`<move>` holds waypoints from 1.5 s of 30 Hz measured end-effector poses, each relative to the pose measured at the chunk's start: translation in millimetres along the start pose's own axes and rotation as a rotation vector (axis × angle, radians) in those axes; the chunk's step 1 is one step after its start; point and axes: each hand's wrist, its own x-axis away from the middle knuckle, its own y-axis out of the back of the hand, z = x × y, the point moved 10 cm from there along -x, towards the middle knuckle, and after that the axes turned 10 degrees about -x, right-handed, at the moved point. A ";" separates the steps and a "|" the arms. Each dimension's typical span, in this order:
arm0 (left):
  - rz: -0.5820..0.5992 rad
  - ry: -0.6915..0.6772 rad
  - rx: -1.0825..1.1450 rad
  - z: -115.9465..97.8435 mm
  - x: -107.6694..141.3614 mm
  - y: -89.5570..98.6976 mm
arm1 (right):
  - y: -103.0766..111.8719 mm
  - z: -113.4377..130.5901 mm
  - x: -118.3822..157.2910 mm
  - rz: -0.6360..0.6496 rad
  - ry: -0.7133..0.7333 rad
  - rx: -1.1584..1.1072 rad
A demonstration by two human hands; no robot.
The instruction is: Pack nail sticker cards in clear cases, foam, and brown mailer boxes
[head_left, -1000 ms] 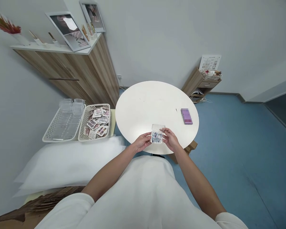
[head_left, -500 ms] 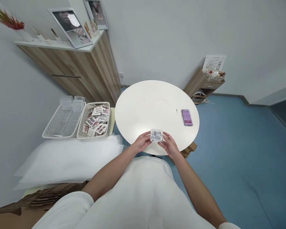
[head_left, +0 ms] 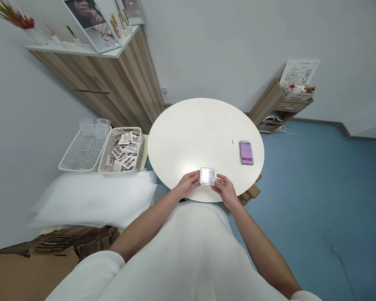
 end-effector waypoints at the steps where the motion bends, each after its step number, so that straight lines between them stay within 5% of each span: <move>1: -0.012 0.005 -0.047 2.0 0.0 -0.7 | 2.5 0.6 -1.2 0.000 -0.001 0.006; 8: -0.169 0.027 -0.536 17.0 2.2 1.2 | 15.3 -1.3 -10.3 -0.012 -0.014 0.000; 15: -0.340 -0.015 -0.473 24.6 3.6 14.8 | 7.2 -5.4 -26.5 0.011 0.019 0.101; 21: -0.510 -0.029 -0.526 21.0 16.0 47.8 | -15.6 -23.2 -45.2 0.038 -0.004 0.196; 26: -0.589 -0.066 -0.587 3.6 26.9 87.9 | -56.1 -51.6 -63.8 0.046 -0.029 0.241; 32: -0.726 -0.031 -0.636 -17.4 31.4 168.5 | -135.0 -78.5 -99.0 0.099 -0.011 0.424; 38: -0.720 -0.040 -0.727 -47.1 11.0 235.1 | -199.0 -97.8 -145.6 0.121 0.017 0.622; 45: -0.679 -0.029 -0.889 -66.3 -17.0 270.5 | -237.5 -104.1 -176.0 0.188 0.117 0.787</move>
